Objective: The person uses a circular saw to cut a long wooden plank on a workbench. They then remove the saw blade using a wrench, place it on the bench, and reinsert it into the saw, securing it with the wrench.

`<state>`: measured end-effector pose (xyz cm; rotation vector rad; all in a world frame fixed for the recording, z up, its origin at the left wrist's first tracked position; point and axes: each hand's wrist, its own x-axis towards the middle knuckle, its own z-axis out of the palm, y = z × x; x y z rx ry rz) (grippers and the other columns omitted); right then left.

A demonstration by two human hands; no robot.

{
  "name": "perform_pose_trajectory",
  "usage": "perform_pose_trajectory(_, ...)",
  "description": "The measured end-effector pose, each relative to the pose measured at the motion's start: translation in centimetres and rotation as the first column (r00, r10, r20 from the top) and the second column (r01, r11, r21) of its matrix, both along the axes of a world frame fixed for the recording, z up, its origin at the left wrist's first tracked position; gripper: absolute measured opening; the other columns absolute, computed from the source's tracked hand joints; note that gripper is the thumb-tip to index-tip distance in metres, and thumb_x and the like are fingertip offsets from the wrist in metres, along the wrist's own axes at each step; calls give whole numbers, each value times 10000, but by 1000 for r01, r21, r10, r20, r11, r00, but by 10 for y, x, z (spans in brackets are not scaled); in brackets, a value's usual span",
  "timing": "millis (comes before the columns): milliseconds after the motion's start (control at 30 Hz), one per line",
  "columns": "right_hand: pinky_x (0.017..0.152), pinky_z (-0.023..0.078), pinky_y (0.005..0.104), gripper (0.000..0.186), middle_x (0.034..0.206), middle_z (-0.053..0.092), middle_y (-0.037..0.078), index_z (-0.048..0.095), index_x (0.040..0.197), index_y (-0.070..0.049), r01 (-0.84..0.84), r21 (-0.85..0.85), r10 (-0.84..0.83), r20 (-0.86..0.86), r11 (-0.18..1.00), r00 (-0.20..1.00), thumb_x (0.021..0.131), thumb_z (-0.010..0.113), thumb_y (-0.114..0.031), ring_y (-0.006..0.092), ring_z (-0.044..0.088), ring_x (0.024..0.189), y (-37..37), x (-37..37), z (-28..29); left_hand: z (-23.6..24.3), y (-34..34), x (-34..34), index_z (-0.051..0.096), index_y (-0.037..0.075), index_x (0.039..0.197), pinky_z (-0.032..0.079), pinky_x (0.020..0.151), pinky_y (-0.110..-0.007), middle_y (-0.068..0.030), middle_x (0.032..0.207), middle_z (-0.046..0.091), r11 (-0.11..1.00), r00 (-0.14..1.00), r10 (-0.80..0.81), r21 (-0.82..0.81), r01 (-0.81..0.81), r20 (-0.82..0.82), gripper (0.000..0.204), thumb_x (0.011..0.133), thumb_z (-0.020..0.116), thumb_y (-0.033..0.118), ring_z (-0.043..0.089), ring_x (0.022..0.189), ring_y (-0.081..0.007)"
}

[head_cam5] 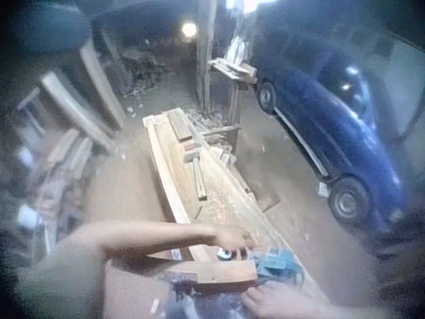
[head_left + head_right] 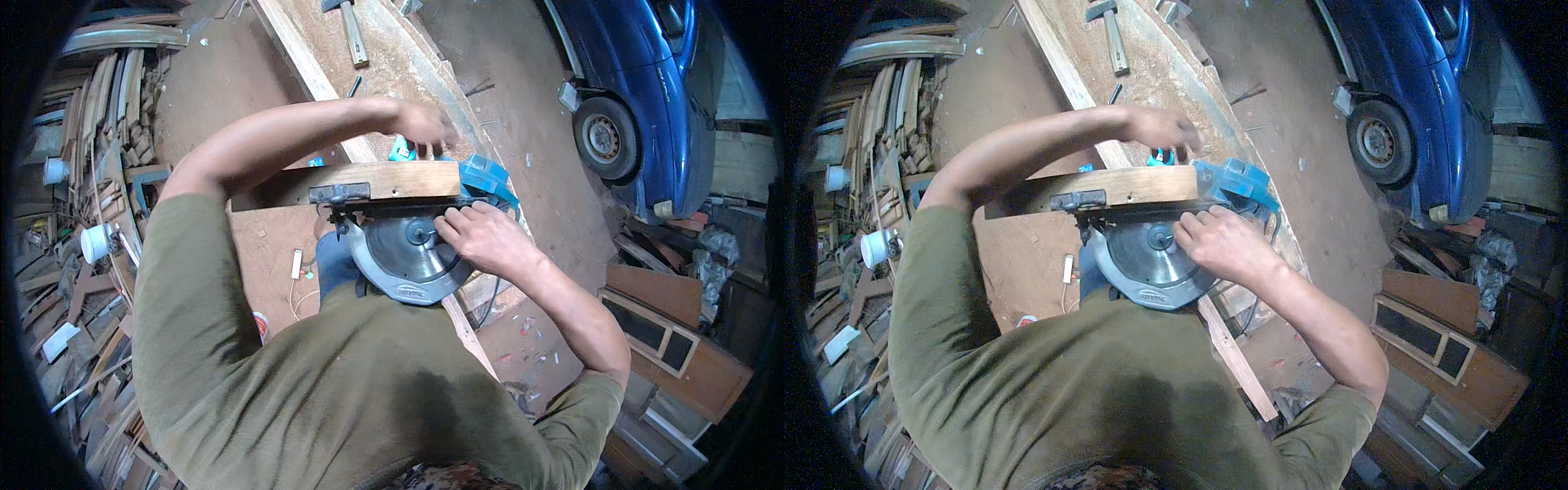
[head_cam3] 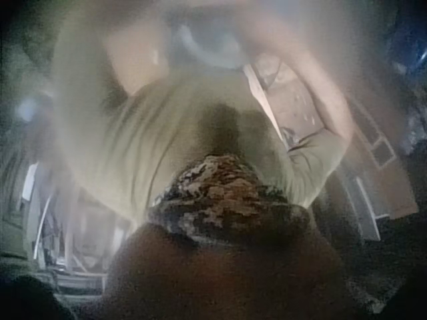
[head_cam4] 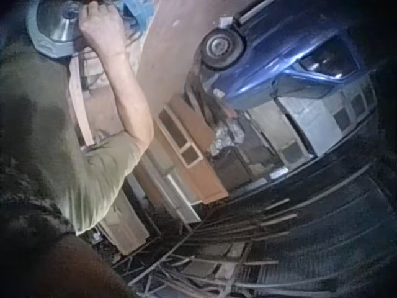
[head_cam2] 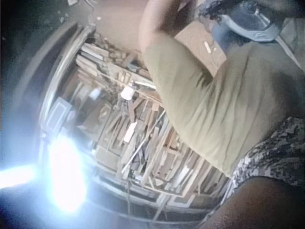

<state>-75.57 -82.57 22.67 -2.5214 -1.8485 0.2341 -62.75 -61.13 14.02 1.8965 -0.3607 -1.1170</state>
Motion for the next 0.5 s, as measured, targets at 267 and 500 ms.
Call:
perform_pose_trajectory(267,775,531,370,164,888,601,82,643,985,-51,51,65,-49,-26,997,998,834,610,-108,242,673,833,-6,-7,-6,92,21,-181,690,36,980,544,697,-440,-147,851,668,866,406,487,-365,-342,774,136,939,695,166,663,744,-319)
perform_pose_trajectory(500,781,555,382,136,944,650,107,665,949,-47,53,56,-56,50,997,997,854,607,-126,258,699,883,-4,-21,0,41,-29,-253,515,4,1407,464,957,-450,-186,1147,634,845,380,327,-88,-527,865,619,869,745,206,573,1126,-354)
